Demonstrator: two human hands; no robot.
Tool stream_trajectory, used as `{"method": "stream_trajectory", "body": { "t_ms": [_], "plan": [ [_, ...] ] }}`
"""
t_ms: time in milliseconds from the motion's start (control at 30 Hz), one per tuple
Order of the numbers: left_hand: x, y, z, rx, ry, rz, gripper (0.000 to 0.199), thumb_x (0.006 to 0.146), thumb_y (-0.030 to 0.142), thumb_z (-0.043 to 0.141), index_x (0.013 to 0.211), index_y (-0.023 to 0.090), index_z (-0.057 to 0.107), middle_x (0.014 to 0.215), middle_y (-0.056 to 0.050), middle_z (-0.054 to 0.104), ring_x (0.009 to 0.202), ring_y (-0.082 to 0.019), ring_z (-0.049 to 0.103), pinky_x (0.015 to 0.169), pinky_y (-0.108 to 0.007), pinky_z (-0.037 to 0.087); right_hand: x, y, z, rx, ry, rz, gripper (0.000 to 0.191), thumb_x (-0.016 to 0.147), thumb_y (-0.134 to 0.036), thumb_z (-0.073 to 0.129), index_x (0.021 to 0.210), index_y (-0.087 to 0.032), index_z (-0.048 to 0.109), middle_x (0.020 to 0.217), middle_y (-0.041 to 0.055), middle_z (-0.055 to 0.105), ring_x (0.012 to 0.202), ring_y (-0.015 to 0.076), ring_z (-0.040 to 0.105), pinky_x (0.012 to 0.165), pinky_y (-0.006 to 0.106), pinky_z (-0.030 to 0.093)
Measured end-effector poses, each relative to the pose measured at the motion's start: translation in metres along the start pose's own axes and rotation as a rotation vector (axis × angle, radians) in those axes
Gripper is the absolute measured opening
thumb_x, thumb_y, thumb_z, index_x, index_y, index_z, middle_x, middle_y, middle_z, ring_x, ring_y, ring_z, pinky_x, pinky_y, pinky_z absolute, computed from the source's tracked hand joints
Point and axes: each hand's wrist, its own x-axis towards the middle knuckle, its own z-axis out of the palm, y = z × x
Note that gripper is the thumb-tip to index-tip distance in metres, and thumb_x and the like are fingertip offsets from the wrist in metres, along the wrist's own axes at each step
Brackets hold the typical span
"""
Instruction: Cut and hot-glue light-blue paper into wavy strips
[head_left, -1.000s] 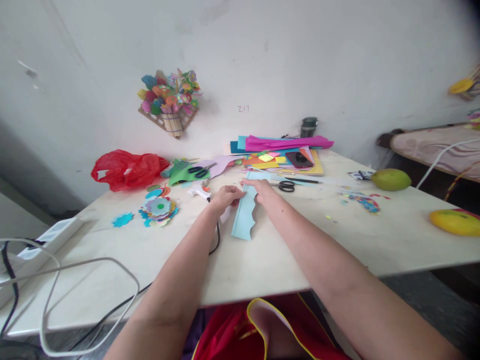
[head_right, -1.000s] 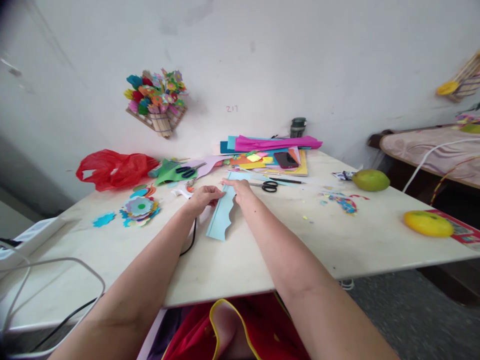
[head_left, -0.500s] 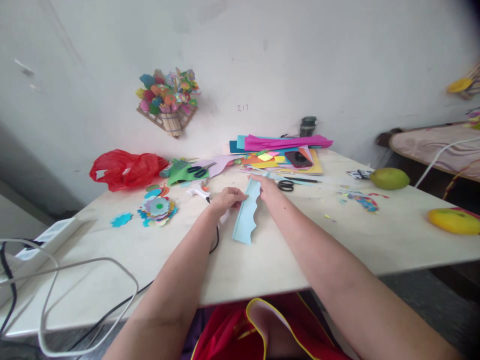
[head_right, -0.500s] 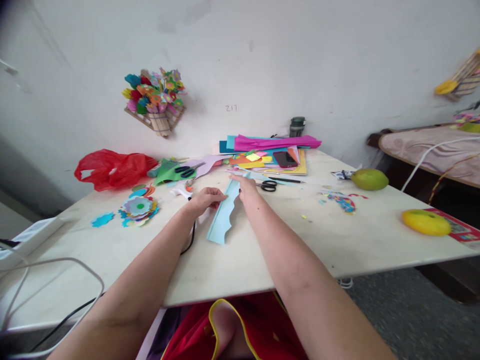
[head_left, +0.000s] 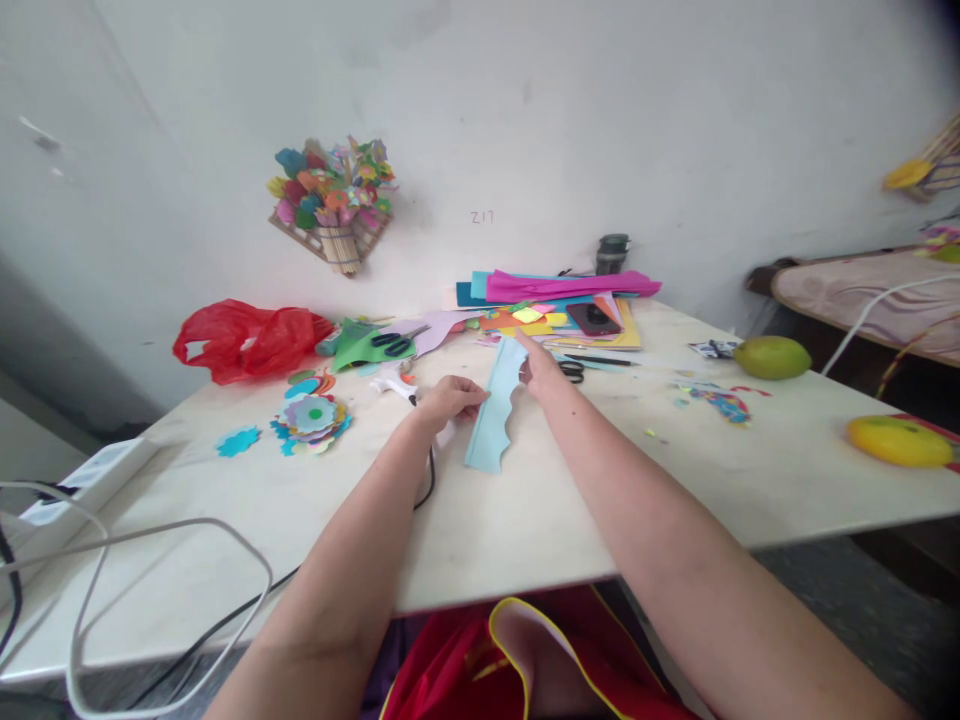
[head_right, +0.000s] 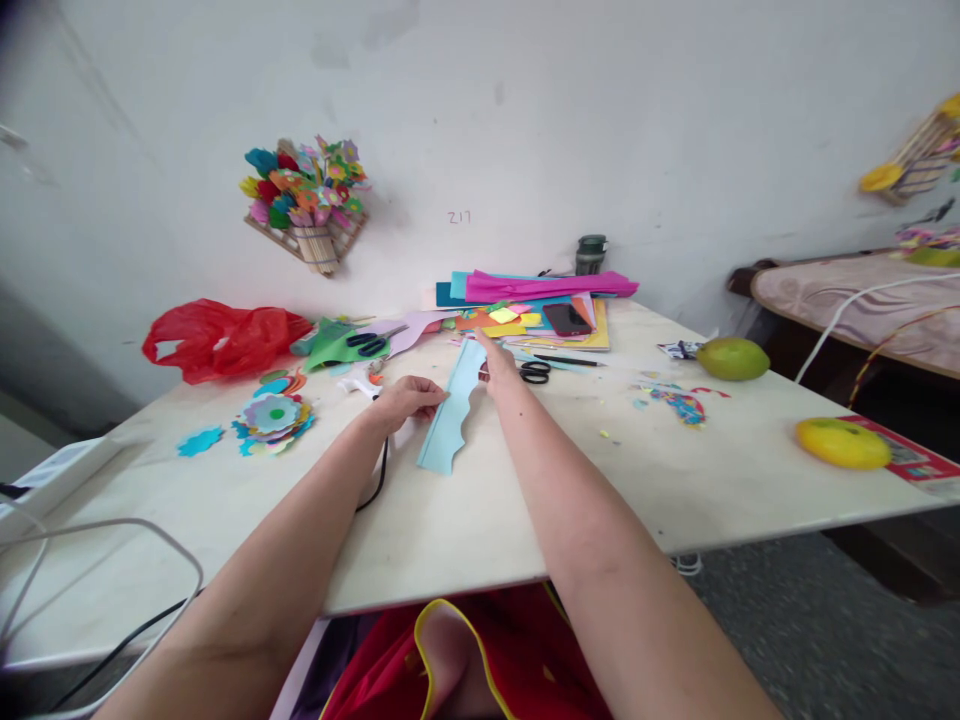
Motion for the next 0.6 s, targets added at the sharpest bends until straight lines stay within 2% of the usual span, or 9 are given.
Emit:
{"method": "stream_trajectory", "body": {
  "t_ms": [67, 133, 233, 267, 333, 467, 600],
  "plan": [
    [0.002, -0.002, -0.003, -0.058, 0.094, 0.020, 0.028, 0.056, 0.034, 0.076, 0.059, 0.013, 0.057, 0.045, 0.002, 0.054, 0.042, -0.007, 0.049, 0.044, -0.020, 0.037, 0.004, -0.010, -0.008, -0.088, 0.018, -0.006, 0.031, 0.074, -0.048, 0.056, 0.075, -0.017, 0.058, 0.057, 0.0012, 0.059, 0.055, 0.0145, 0.058, 0.049, 0.024, 0.045],
    [0.004, -0.004, -0.005, -0.132, 0.174, 0.028, 0.027, 0.058, 0.034, 0.075, 0.061, 0.013, 0.057, 0.048, 0.001, 0.055, 0.044, -0.007, 0.050, 0.043, -0.018, 0.036, 0.007, -0.020, -0.018, -0.363, 0.078, -0.108, 0.033, 0.077, -0.048, 0.051, 0.074, -0.016, 0.061, 0.068, 0.0059, 0.063, 0.066, 0.0175, 0.061, 0.057, 0.026, 0.046],
    [0.006, -0.007, -0.007, -0.241, 0.231, 0.049, 0.028, 0.058, 0.034, 0.074, 0.063, 0.013, 0.056, 0.052, 0.001, 0.057, 0.046, -0.007, 0.052, 0.041, -0.017, 0.036, 0.010, -0.029, -0.033, -1.043, 0.255, -0.293, 0.016, 0.070, -0.029, 0.062, 0.076, -0.015, 0.065, 0.084, 0.0126, 0.066, 0.091, 0.0259, 0.059, 0.076, 0.034, 0.044],
    [0.007, -0.008, -0.008, -0.276, 0.233, 0.060, 0.029, 0.058, 0.034, 0.075, 0.063, 0.013, 0.056, 0.052, 0.001, 0.057, 0.046, -0.007, 0.053, 0.041, -0.017, 0.037, 0.011, -0.030, -0.038, -1.229, 0.292, -0.318, 0.017, 0.068, -0.023, 0.063, 0.081, -0.013, 0.066, 0.089, 0.0154, 0.065, 0.098, 0.0288, 0.057, 0.082, 0.037, 0.041],
    [0.008, -0.010, -0.009, -0.339, 0.227, 0.076, 0.029, 0.058, 0.032, 0.076, 0.064, 0.012, 0.055, 0.053, 0.001, 0.058, 0.047, -0.007, 0.054, 0.043, -0.017, 0.040, 0.011, -0.029, -0.045, -1.464, 0.302, -0.301, 0.025, 0.068, -0.018, 0.062, 0.091, -0.010, 0.066, 0.097, 0.0193, 0.064, 0.105, 0.0319, 0.053, 0.086, 0.042, 0.038],
    [0.012, -0.014, -0.012, -0.426, 0.223, 0.091, 0.027, 0.057, 0.026, 0.076, 0.065, 0.012, 0.054, 0.055, 0.001, 0.058, 0.049, -0.007, 0.056, 0.049, -0.019, 0.046, 0.012, -0.023, -0.051, -1.603, 0.202, -0.185, 0.037, 0.072, -0.015, 0.057, 0.108, -0.009, 0.061, 0.108, 0.0211, 0.060, 0.107, 0.0320, 0.053, 0.084, 0.042, 0.039],
    [0.014, -0.016, -0.014, -0.484, 0.254, 0.130, 0.026, 0.056, 0.020, 0.075, 0.069, 0.013, 0.055, 0.058, 0.002, 0.059, 0.052, -0.007, 0.056, 0.052, -0.020, 0.048, 0.010, -0.020, -0.048, -1.689, 0.153, -0.236, 0.035, 0.073, -0.013, 0.057, 0.108, -0.010, 0.060, 0.110, 0.0215, 0.059, 0.109, 0.0312, 0.051, 0.085, 0.043, 0.038]
  ]
}}
